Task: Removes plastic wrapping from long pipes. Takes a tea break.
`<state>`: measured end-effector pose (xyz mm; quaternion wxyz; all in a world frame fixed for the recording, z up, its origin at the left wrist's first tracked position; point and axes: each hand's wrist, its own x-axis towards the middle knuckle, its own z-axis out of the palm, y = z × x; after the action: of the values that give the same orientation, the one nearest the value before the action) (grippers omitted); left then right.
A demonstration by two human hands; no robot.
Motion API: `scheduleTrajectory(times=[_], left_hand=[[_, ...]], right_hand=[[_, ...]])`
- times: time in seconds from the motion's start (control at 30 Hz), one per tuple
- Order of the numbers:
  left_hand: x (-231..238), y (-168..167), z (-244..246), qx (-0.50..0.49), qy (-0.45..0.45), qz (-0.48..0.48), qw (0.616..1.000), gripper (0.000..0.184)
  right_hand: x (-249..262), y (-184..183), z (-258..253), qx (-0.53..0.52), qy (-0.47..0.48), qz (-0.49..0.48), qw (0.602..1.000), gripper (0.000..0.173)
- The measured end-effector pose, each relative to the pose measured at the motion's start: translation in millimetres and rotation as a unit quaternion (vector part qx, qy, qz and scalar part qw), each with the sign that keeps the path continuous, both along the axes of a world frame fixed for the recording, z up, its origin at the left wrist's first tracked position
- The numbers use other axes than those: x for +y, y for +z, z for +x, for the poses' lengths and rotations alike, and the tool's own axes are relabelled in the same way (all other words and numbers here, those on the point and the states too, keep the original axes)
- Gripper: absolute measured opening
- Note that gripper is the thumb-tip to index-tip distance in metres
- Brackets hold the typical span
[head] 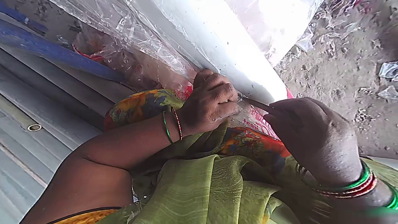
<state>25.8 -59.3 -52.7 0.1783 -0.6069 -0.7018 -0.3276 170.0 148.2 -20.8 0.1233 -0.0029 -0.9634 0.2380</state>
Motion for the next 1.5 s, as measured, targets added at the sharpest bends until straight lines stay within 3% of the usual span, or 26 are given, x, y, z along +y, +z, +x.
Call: scheduleTrajectory(times=[0.17,0.23,0.3,0.33,0.37,0.5,0.63,0.77,0.9,1.2,1.5], left_hand=[[-2.4,-0.3,1.5,0.007,-0.014,0.004,1.0,0.015],[-3.3,-1.2,1.9,0.012,-0.014,-0.002,1.0,0.015],[-3.8,0.8,2.8,0.02,-0.006,-0.014,1.0,0.015],[-4.6,2.7,3.3,0.027,0.001,-0.024,0.999,0.015],[-5.1,4.6,4.0,0.034,0.008,-0.034,0.999,0.015],[-3.5,9.9,6.3,0.041,0.014,-0.059,0.997,0.015],[-1.4,12.6,11.1,0.055,0.045,-0.104,0.992,0.015],[5.2,7.0,18.5,0.094,0.088,-0.147,0.981,0.016],[10.6,-3.1,21.0,0.117,0.111,-0.128,0.979,0.014],[30.5,6.5,9.5,0.114,0.044,-0.071,0.99,0.016],[22.3,6.2,12.5,0.125,-0.002,-0.036,0.991,0.018]], right_hand=[[9.8,20.9,-7.9,0.041,-0.036,-0.062,0.997,0.03],[56.3,-12.3,2.3,0.164,0.026,-0.074,0.983,0.024],[95.3,-44.0,-6.5,0.26,0.128,-0.071,0.954,0.029],[67.5,-8.5,-3.8,0.112,0.01,-0.105,0.988,0.032],[46.2,11.7,-11.7,0.037,-0.053,-0.114,0.991,0.036],[20.7,6.8,-17.5,-0.07,-0.067,-0.061,0.993,0.034],[8.1,-8.3,-18.6,-0.064,-0.081,-0.039,0.994,0.037],[-1.2,-15.4,-21.4,-0.02,-0.104,-0.002,0.994,0.06],[5.0,-22.7,-28.0,-0.009,-0.117,0.007,0.993,0.071],[29.6,-13.0,-44.9,-0.136,-0.151,-0.079,0.976,0.065],[33.9,-14.2,-49.0,-0.166,-0.151,-0.107,0.969,0.068]])
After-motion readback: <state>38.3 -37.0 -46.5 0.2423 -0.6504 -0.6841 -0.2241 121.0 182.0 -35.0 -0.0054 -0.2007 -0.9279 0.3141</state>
